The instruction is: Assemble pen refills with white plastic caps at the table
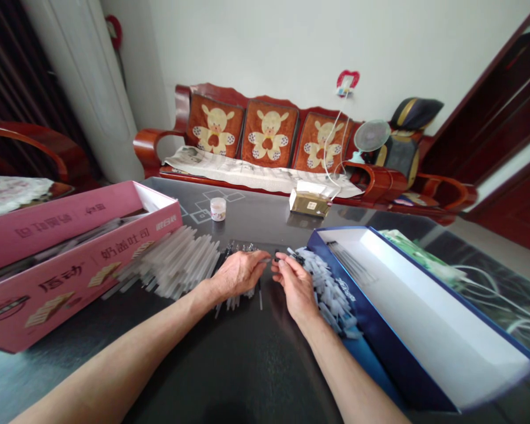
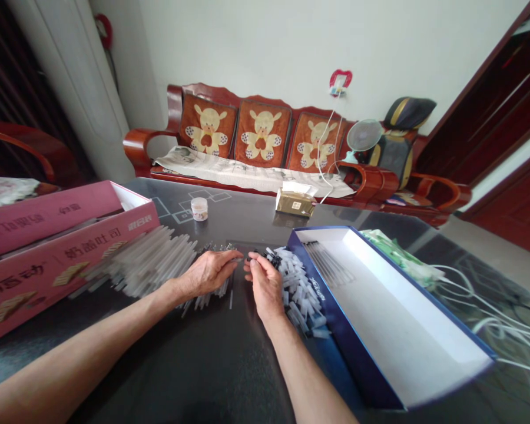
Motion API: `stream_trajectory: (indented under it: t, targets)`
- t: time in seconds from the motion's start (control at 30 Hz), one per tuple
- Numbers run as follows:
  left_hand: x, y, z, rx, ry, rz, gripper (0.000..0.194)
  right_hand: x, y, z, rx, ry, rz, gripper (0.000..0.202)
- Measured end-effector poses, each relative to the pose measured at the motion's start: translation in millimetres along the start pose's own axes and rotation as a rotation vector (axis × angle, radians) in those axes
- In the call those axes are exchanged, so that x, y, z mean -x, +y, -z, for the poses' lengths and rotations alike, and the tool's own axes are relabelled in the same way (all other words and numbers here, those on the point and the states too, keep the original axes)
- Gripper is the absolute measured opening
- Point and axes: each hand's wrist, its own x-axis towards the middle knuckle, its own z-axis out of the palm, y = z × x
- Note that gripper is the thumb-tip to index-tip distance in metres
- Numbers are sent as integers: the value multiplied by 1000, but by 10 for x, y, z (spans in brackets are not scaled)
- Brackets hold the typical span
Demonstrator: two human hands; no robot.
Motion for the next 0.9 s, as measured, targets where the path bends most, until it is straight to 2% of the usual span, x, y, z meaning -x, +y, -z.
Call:
stream_trajectory:
  t: [0.17, 0.5, 0.77, 0.9]
  targets:
    - [3, 35, 3, 7, -37, -25, 32, 8, 8, 7, 1, -32, 12, 32]
    - [7, 20, -27, -22, -45, -10, 31, 35, -28, 2, 164, -78, 74, 31]
    - [-4, -9, -2, -101, -23, -78, 27, 11, -10, -13, 119, -82, 44, 30]
    - [-2, -22, 14, -209, -37, -54, 29, 2, -13, -11, 89, -94, 13, 31]
